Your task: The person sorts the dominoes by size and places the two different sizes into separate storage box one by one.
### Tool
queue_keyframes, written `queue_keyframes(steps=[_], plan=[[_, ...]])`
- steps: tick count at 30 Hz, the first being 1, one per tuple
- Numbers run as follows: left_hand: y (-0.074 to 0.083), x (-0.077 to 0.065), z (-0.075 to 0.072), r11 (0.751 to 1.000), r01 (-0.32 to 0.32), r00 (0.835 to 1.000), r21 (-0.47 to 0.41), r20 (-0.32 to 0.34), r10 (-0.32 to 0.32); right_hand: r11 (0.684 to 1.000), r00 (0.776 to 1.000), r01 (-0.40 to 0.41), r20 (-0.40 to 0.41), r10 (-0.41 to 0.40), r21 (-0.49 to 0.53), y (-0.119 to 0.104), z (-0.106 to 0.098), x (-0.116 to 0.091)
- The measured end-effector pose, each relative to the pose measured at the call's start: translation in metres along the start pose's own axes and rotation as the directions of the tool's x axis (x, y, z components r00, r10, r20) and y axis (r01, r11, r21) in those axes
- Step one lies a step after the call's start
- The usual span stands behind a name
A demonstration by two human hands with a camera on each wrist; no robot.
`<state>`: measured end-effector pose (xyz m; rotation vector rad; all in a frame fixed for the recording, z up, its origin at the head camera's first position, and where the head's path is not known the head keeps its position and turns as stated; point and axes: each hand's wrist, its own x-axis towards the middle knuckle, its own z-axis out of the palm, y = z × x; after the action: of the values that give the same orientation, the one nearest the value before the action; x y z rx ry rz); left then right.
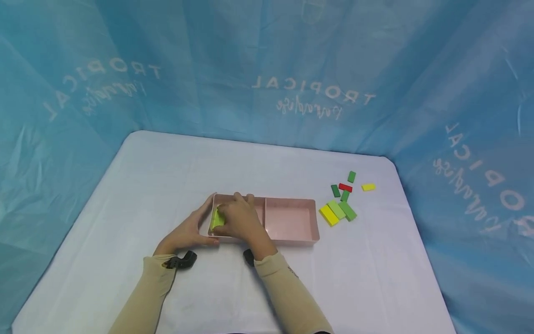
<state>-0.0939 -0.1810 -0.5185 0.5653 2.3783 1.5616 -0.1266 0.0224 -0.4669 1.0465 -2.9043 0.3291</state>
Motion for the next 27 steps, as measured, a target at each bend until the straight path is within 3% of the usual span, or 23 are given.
queue_keyframes(steps=[6, 10, 16, 20, 27], plan=[[0.0, -0.002, 0.002, 0.999, 0.03, 1.0, 0.033, -0.004, -0.03, 0.991, 0.978, -0.017, -0.206, 0.044, 0.131, 0.008, -0.016, -0.02], [0.002, -0.003, 0.001, 0.997, 0.062, 0.998, 0.052, -0.021, -0.061, 0.983, 0.955, -0.013, -0.287, 0.067, 0.183, 0.024, -0.033, -0.037], [0.005, -0.001, -0.002, 0.997, 0.055, 0.998, 0.052, -0.031, -0.054, 0.98, 0.929, -0.107, -0.335, 0.159, 0.168, 0.058, -0.055, -0.068], [0.005, 0.0, -0.004, 0.999, 0.017, 1.0, 0.045, -0.023, -0.016, 0.969, 0.913, -0.179, -0.339, 0.227, 0.169, 0.078, -0.063, -0.087], [0.003, 0.004, 0.001, 1.0, -0.018, 1.0, 0.015, -0.013, 0.019, 0.953, 0.881, -0.229, -0.375, 0.29, 0.197, 0.11, -0.078, -0.113]])
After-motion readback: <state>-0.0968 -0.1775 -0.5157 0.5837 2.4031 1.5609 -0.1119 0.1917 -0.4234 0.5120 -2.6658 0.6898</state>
